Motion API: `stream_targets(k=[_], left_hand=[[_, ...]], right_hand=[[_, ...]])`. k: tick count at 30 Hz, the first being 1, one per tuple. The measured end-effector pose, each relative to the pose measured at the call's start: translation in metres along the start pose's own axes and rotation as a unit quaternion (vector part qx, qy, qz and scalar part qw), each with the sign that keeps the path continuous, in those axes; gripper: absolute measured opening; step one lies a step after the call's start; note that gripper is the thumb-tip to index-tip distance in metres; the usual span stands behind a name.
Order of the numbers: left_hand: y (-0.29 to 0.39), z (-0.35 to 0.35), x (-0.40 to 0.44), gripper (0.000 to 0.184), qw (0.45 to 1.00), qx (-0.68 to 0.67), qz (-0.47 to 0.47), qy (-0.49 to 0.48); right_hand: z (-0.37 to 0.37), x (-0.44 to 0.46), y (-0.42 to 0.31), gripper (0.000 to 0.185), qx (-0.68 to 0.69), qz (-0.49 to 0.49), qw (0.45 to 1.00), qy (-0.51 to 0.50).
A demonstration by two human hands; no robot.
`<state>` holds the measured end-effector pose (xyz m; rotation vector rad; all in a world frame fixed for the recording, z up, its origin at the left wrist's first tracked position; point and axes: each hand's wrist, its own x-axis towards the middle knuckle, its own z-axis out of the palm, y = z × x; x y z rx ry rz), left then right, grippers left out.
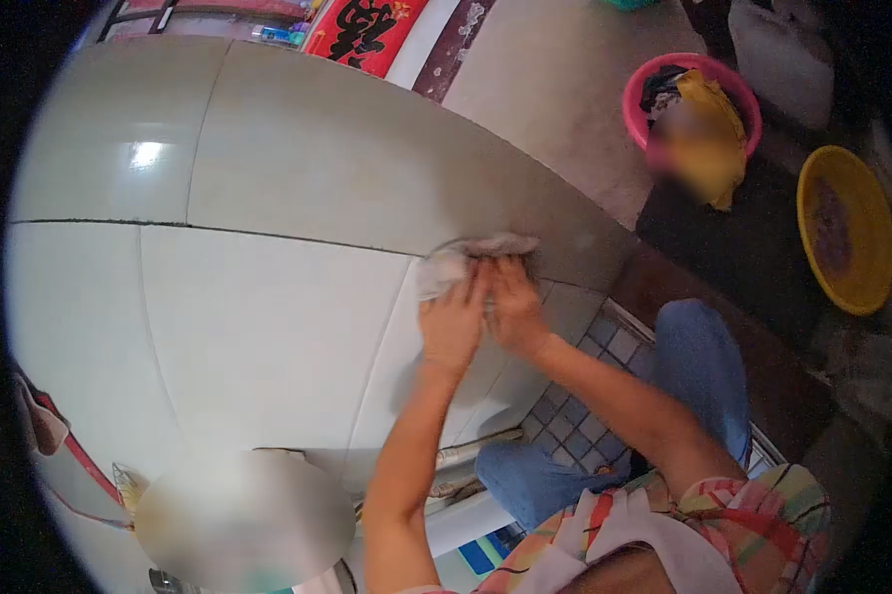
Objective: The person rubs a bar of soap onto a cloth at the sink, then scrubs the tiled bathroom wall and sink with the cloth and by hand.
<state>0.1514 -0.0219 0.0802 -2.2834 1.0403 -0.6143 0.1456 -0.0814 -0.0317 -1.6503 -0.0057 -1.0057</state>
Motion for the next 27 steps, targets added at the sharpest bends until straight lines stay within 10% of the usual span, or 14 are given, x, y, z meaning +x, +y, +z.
stream_targets(k=[8,10,12,13,14,16,20,24,27], left_hand=[[-0.093,-0.098,0.034,0.051,0.946,0.095,-0.109,0.291],[-0.085,-0.067,0.036,0.046,0.954,0.006,-0.083,0.289],[-0.031,-0.034,0.024,0.041,0.957,-0.089,-0.273,-0.029],[-0.021,0.019,0.010,0.042,0.986,-0.039,-0.145,0.068],[-0.001,0.032,0.016,0.037,0.956,-0.222,-0.143,0.128],[0.022,0.016,0.026,0.035,0.944,-0.282,-0.145,0.090],[0.012,0.010,-0.015,0.058,0.958,-0.147,-0.237,0.062],[-0.038,-0.046,-0.056,0.073,0.933,0.012,-0.345,0.103],[-0.106,-0.100,-0.029,0.072,0.907,-0.012,-0.339,0.252]], right_hand=[[-0.007,0.152,-0.115,0.046,0.122,-0.225,0.965,0.060],[0.000,0.135,-0.086,0.043,0.066,-0.204,0.976,0.046],[0.018,0.092,-0.020,0.043,0.004,-0.158,0.986,0.058],[-0.018,0.076,0.005,0.056,0.030,-0.131,0.984,-0.120],[-0.020,0.061,0.010,0.040,-0.045,-0.081,0.995,0.027],[-0.030,0.047,0.028,0.038,-0.091,-0.095,0.991,-0.001],[-0.014,0.055,-0.007,0.035,-0.062,-0.127,0.989,-0.042],[0.009,0.090,-0.092,0.037,-0.013,-0.326,0.933,-0.152],[0.023,0.164,-0.168,0.032,0.061,-0.409,0.910,-0.031]])
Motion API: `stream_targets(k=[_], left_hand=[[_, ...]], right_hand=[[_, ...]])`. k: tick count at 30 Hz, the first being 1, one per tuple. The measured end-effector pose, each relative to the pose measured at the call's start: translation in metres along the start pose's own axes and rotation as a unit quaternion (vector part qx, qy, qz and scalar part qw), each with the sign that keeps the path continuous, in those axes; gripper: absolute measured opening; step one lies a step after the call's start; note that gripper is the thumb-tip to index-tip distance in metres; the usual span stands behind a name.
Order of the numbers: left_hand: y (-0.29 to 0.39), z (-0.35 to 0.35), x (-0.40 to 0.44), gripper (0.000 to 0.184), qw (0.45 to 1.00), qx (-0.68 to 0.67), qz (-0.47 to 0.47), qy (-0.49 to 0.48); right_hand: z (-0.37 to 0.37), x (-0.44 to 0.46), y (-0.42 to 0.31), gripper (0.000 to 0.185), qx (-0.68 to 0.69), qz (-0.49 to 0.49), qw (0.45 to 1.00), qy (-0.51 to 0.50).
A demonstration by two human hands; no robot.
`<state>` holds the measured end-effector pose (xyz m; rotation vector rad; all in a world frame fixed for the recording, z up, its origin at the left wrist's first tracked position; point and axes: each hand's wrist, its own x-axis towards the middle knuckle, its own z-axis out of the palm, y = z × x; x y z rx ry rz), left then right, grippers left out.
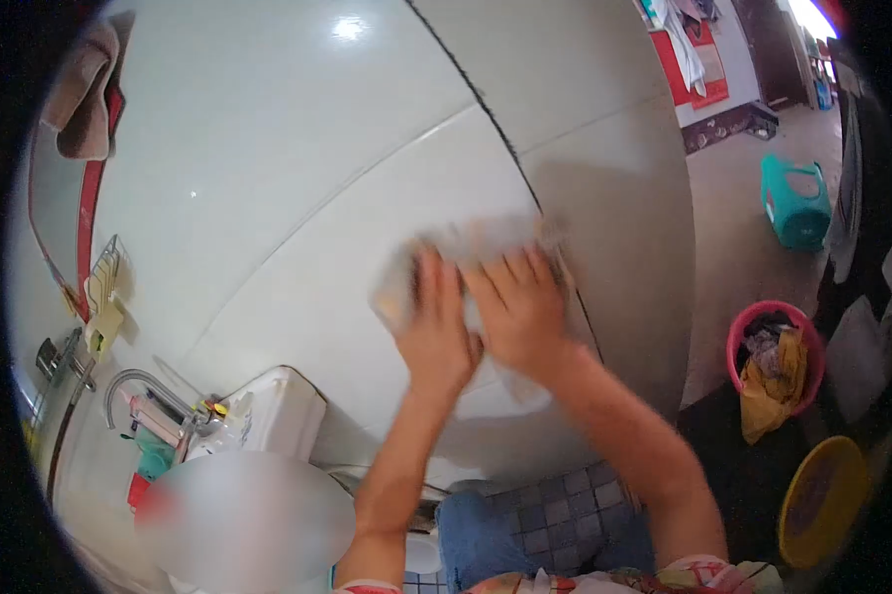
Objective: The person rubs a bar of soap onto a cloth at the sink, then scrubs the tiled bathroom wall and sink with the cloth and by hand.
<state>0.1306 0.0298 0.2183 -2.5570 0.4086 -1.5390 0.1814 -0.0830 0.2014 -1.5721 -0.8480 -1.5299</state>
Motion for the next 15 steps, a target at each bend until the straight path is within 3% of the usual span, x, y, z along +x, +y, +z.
stream_targets(k=[1,3,6,8,12,15], left_hand=[[-0.004,-0.015,0.037,0.069,0.999,0.011,0.029,0.036],[-0.005,-0.039,0.082,0.067,0.994,0.070,0.051,0.068],[-0.009,-0.029,0.073,0.067,0.988,0.104,0.061,0.093],[-0.006,-0.007,0.025,0.065,0.996,0.011,0.040,0.074],[0.027,0.015,-0.108,0.065,0.989,-0.021,-0.016,-0.148],[0.029,0.013,-0.112,0.066,0.983,-0.044,-0.054,-0.167]], right_hand=[[-0.001,0.039,0.006,0.034,0.018,-0.022,0.999,-0.015],[0.006,0.093,0.011,0.036,-0.005,-0.075,0.994,0.080],[0.006,0.078,0.010,0.037,-0.031,-0.078,0.993,0.080],[0.002,0.027,0.002,0.036,-0.014,-0.030,0.999,-0.023],[-0.010,-0.113,-0.009,0.040,-0.019,0.011,0.990,-0.138],[-0.012,-0.129,-0.017,0.043,-0.020,0.045,0.980,-0.190]])
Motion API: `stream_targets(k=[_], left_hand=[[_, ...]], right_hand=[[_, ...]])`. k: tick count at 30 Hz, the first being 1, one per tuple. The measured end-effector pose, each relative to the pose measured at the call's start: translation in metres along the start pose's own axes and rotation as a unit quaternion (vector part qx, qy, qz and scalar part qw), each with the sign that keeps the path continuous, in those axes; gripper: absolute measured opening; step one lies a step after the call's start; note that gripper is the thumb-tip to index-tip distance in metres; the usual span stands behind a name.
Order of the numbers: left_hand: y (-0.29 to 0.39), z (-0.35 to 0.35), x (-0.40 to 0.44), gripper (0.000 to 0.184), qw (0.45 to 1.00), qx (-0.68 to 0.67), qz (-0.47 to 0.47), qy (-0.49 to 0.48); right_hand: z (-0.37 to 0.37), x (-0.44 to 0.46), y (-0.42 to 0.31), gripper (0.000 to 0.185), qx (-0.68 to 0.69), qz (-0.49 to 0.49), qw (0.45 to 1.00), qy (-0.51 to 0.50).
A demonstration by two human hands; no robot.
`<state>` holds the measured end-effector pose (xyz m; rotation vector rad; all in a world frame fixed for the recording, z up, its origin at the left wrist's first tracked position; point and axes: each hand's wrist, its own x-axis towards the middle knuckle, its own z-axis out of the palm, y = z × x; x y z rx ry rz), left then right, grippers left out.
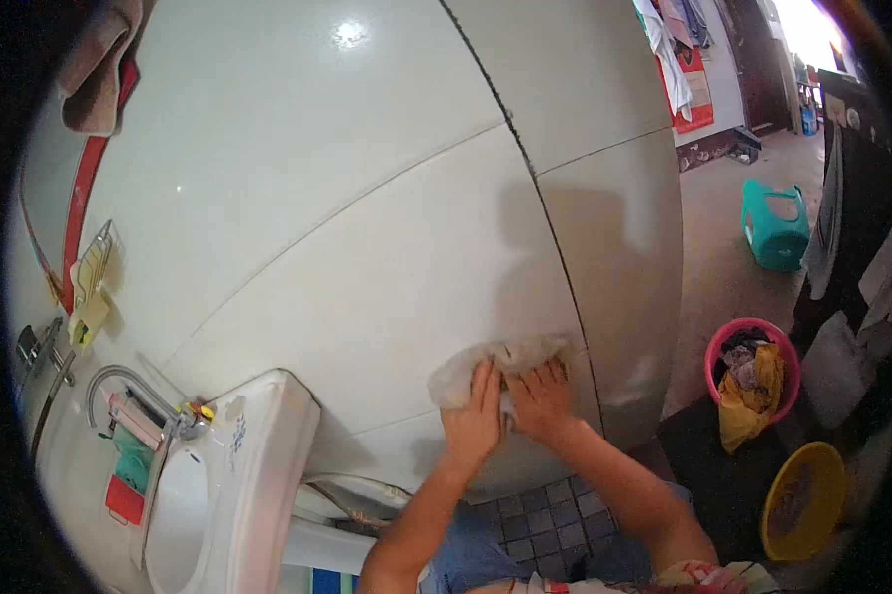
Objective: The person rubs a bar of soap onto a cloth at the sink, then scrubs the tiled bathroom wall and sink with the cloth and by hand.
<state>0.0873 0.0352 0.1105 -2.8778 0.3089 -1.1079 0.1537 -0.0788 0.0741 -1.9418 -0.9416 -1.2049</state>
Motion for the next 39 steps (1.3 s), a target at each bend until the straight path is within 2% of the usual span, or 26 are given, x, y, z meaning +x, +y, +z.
stream_targets(k=[2,5,6,9,10,12,14,15,19,20,21,22,23,25,28,30,31,32,34,35,37,39], left_hand=[[-0.012,-0.018,0.039,0.068,0.993,0.098,0.030,0.063],[-0.014,-0.083,0.124,0.065,0.958,0.111,0.071,0.254],[-0.008,-0.103,0.142,0.063,0.956,0.119,0.053,0.262],[-0.008,-0.114,0.156,0.058,0.940,0.144,0.065,0.304],[-0.007,-0.107,0.151,0.058,0.940,0.141,0.065,0.305],[-0.009,-0.077,0.121,0.049,0.943,0.100,0.047,0.315],[-0.018,-0.039,0.084,0.032,0.966,0.067,0.067,0.241],[-0.016,-0.027,0.069,0.029,0.965,0.058,0.100,0.237],[-0.016,-0.041,0.075,0.014,0.958,0.069,0.182,0.211],[-0.019,-0.046,0.091,0.015,0.942,0.081,0.188,0.267],[-0.022,-0.061,0.112,0.016,0.934,0.138,0.180,0.276],[-0.023,-0.080,0.137,0.020,0.921,0.131,0.178,0.321],[-0.019,-0.100,0.158,0.039,0.927,0.102,0.156,0.324],[-0.009,-0.134,0.189,0.040,0.926,0.095,0.129,0.341],[-0.008,-0.128,0.190,0.038,0.917,0.071,0.138,0.368],[-0.013,-0.095,0.157,0.035,0.925,0.083,0.154,0.337],[-0.015,-0.064,0.134,0.032,0.920,0.074,0.150,0.353],[-0.015,-0.040,0.105,0.028,0.933,0.074,0.147,0.318],[-0.010,-0.005,0.050,0.016,0.962,0.037,0.162,0.218],[-0.007,-0.006,0.048,0.016,0.961,0.035,0.166,0.217],[-0.005,-0.012,0.040,0.017,0.973,0.057,0.156,0.162],[-0.015,-0.030,0.073,0.025,0.955,0.073,0.177,0.227]], right_hand=[[-0.018,0.053,-0.001,0.041,0.003,-0.032,0.998,0.049],[-0.054,0.157,-0.005,0.036,0.000,-0.079,0.987,0.137],[-0.062,0.184,-0.002,0.036,-0.007,-0.114,0.974,0.194],[-0.060,0.202,0.002,0.036,0.003,-0.132,0.958,0.255],[-0.057,0.194,0.003,0.036,0.000,-0.133,0.958,0.254],[-0.044,0.152,0.005,0.036,-0.020,-0.074,0.979,0.187],[-0.027,0.091,0.007,0.033,-0.001,-0.064,0.984,0.164],[-0.016,0.062,0.010,0.031,0.001,-0.054,0.984,0.167],[-0.029,0.064,0.011,0.029,0.018,-0.044,0.987,0.151],[-0.030,0.084,0.013,0.028,0.011,-0.057,0.981,0.187],[-0.032,0.112,0.017,0.028,0.002,-0.070,0.972,0.225],[-0.042,0.148,0.015,0.027,0.004,-0.085,0.962,0.258],[-0.058,0.181,0.011,0.025,0.004,-0.098,0.952,0.289],[-0.085,0.227,0.005,0.022,-0.003,-0.101,0.959,0.265],[-0.086,0.222,0.010,0.022,-0.013,-0.108,0.965,0.240],[-0.064,0.175,0.016,0.020,-0.007,-0.099,0.963,0.249],[-0.055,0.143,0.014,0.018,0.023,-0.073,0.972,0.224],[-0.047,0.107,0.012,0.017,0.053,-0.046,0.977,0.200],[-0.023,0.041,0.017,0.016,0.039,-0.052,0.983,0.174],[-0.026,0.037,0.018,0.016,0.036,-0.049,0.983,0.176],[-0.031,0.029,0.016,0.017,0.052,-0.031,0.996,0.070],[-0.039,0.070,0.016,0.016,0.043,-0.051,0.989,0.134]])
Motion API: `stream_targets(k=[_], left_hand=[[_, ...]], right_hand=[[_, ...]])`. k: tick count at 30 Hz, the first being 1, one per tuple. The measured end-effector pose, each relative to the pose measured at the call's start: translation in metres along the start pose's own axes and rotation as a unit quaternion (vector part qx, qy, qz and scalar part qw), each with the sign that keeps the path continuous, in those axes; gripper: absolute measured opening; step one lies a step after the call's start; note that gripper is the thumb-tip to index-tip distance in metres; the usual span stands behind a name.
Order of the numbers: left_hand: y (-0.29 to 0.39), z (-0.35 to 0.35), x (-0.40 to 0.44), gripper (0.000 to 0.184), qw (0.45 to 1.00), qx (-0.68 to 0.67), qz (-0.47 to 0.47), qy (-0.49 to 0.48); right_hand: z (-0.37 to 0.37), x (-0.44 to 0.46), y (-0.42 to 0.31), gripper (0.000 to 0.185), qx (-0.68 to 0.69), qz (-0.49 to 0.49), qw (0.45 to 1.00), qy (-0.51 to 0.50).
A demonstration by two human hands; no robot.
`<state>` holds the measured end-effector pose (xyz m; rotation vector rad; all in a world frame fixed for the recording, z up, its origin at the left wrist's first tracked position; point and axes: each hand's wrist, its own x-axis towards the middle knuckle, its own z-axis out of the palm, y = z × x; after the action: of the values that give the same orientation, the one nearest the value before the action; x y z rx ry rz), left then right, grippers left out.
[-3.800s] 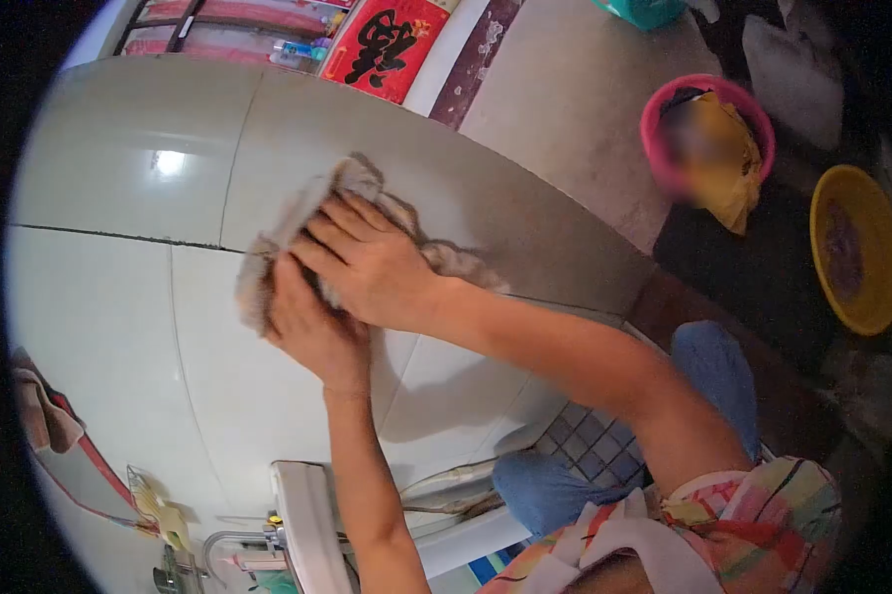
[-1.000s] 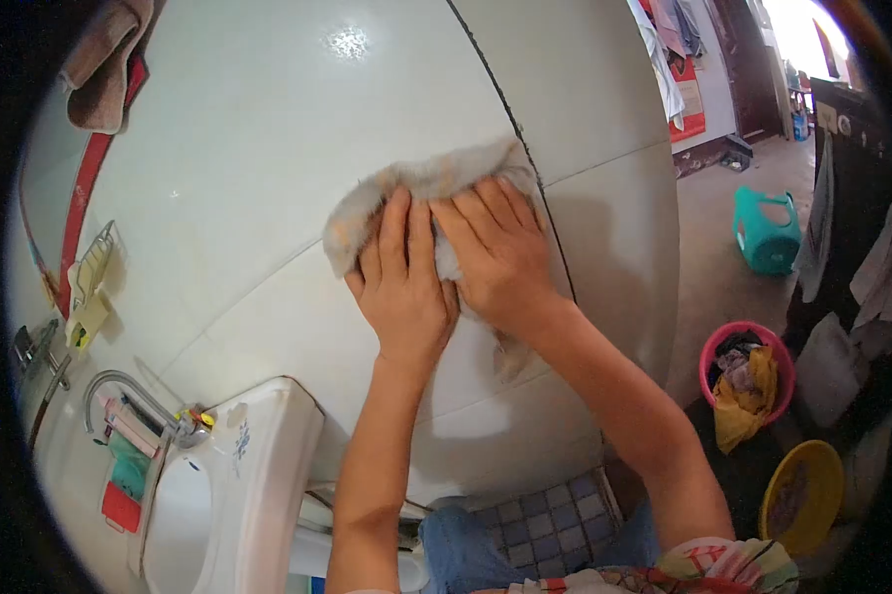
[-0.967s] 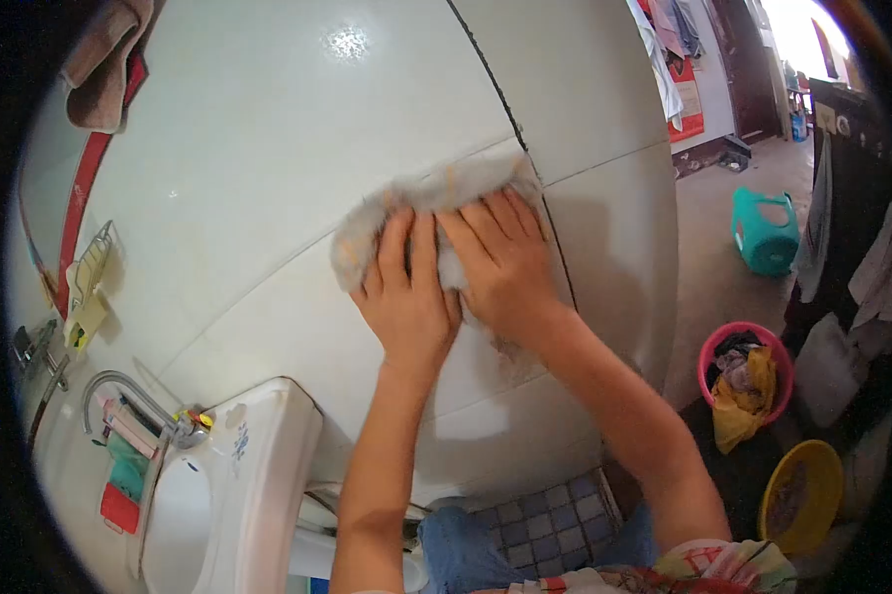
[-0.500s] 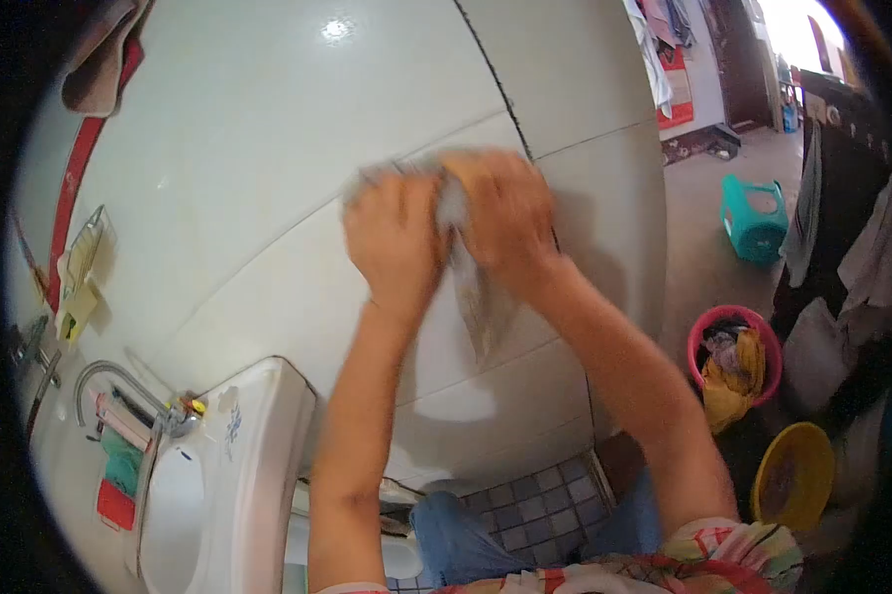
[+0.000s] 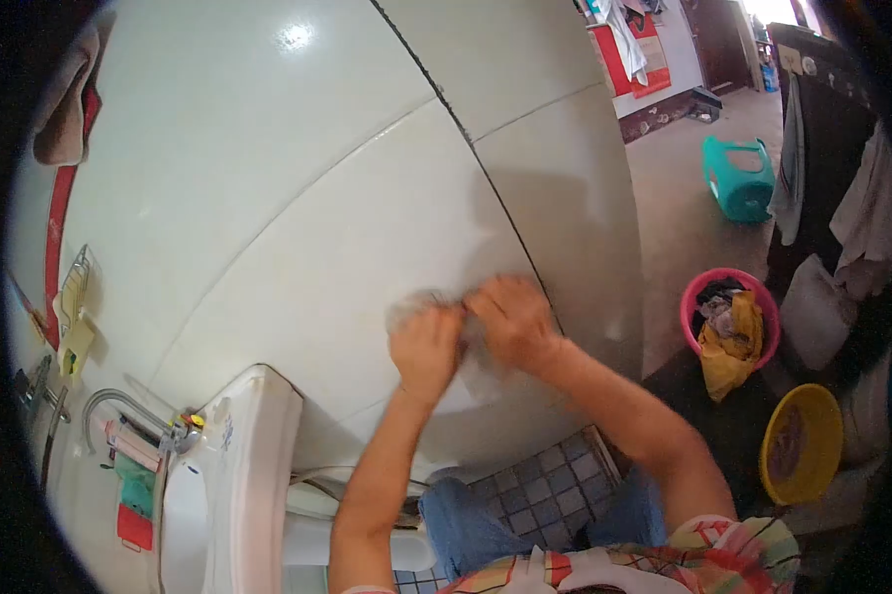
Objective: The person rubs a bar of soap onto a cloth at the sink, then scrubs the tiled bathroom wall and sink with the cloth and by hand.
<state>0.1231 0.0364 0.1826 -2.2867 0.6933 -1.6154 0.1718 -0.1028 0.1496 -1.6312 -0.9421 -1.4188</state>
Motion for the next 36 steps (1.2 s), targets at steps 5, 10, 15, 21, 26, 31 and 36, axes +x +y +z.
stream_targets(k=[5,10,15,21,26,31,36], left_hand=[[-0.042,-0.035,0.146,0.036,0.996,0.054,-0.018,0.064],[-0.026,-0.022,0.129,0.033,0.993,0.036,-0.004,0.110],[0.036,0.007,-0.015,0.016,0.996,-0.042,-0.025,-0.069],[-0.010,0.002,0.056,0.031,0.999,0.037,0.017,0.007],[-0.051,-0.030,0.167,0.036,0.990,0.048,0.031,0.132],[-0.012,-0.001,0.096,0.034,0.996,0.027,0.004,0.081],[0.054,0.018,-0.029,0.015,0.994,-0.064,-0.018,-0.092]], right_hand=[[-0.009,0.156,0.016,0.012,0.000,-0.038,0.987,0.156],[-0.007,0.126,0.017,0.015,-0.019,-0.002,0.991,0.136],[-0.007,-0.043,0.005,0.022,0.014,0.057,0.998,0.019],[0.001,0.042,0.012,0.019,0.014,0.041,0.994,0.102],[-0.002,0.164,0.025,0.013,-0.012,-0.039,0.979,0.200],[0.004,0.073,0.023,0.019,-0.020,0.015,0.987,0.158],[-0.005,-0.069,0.010,0.021,-0.012,0.102,0.995,0.019]])
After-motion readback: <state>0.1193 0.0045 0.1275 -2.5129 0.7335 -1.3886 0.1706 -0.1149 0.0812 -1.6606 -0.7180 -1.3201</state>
